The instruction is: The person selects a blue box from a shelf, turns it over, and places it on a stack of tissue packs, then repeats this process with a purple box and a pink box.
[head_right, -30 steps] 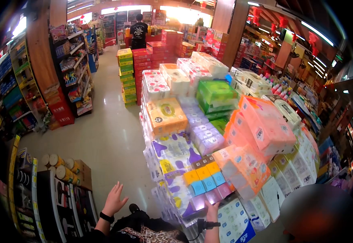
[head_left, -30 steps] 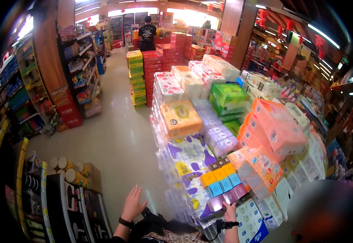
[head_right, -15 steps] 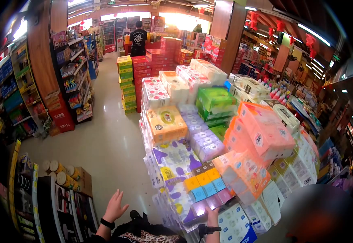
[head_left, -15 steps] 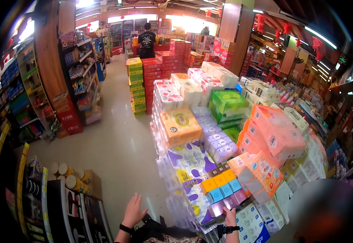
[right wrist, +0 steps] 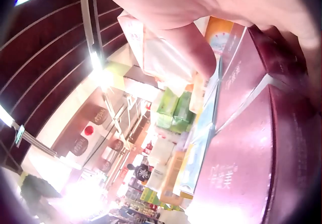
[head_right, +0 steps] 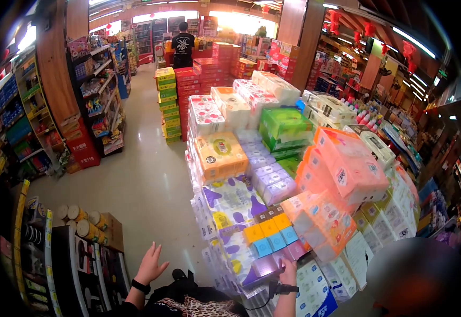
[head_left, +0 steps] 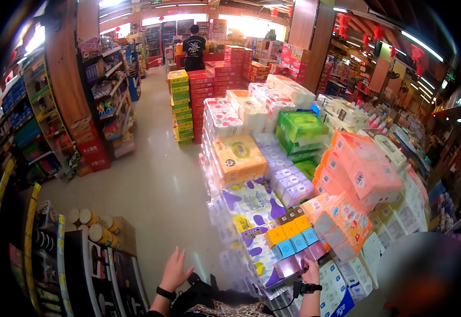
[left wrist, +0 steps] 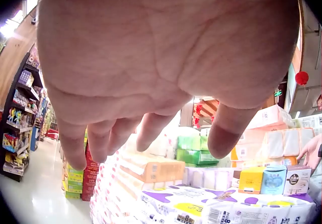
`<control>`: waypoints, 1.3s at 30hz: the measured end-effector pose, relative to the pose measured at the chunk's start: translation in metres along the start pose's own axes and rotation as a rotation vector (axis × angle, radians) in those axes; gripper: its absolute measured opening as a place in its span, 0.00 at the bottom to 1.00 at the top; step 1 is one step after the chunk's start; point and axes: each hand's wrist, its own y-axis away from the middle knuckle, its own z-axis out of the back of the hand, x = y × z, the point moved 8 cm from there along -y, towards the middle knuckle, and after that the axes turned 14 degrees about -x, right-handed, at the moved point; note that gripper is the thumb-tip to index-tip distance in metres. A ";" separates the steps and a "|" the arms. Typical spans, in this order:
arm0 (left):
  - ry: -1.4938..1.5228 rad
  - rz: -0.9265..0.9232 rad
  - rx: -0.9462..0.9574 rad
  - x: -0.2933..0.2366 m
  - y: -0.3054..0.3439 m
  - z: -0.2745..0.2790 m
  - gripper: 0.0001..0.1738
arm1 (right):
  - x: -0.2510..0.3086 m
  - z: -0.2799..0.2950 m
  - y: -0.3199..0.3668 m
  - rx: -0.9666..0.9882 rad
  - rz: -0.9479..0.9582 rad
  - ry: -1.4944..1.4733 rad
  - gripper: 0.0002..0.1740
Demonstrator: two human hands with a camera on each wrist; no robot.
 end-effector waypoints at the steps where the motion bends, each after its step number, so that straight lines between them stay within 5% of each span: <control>1: -0.003 0.001 -0.003 0.001 0.000 0.001 0.42 | 0.001 -0.002 0.003 -0.013 -0.029 0.022 0.17; 19: -0.007 -0.018 0.032 -0.004 -0.006 -0.009 0.42 | 0.004 -0.005 0.016 0.002 -0.070 0.018 0.14; 25: 0.002 -0.013 0.049 -0.004 -0.003 -0.013 0.42 | -0.014 0.000 0.013 0.055 0.121 -0.064 0.16; 29: 0.005 -0.029 0.051 -0.006 -0.004 -0.015 0.41 | -0.025 -0.002 0.034 0.051 0.032 -0.072 0.15; 39: 0.019 -0.019 0.056 -0.008 -0.003 -0.016 0.41 | -0.053 0.004 0.042 0.005 0.129 0.256 0.21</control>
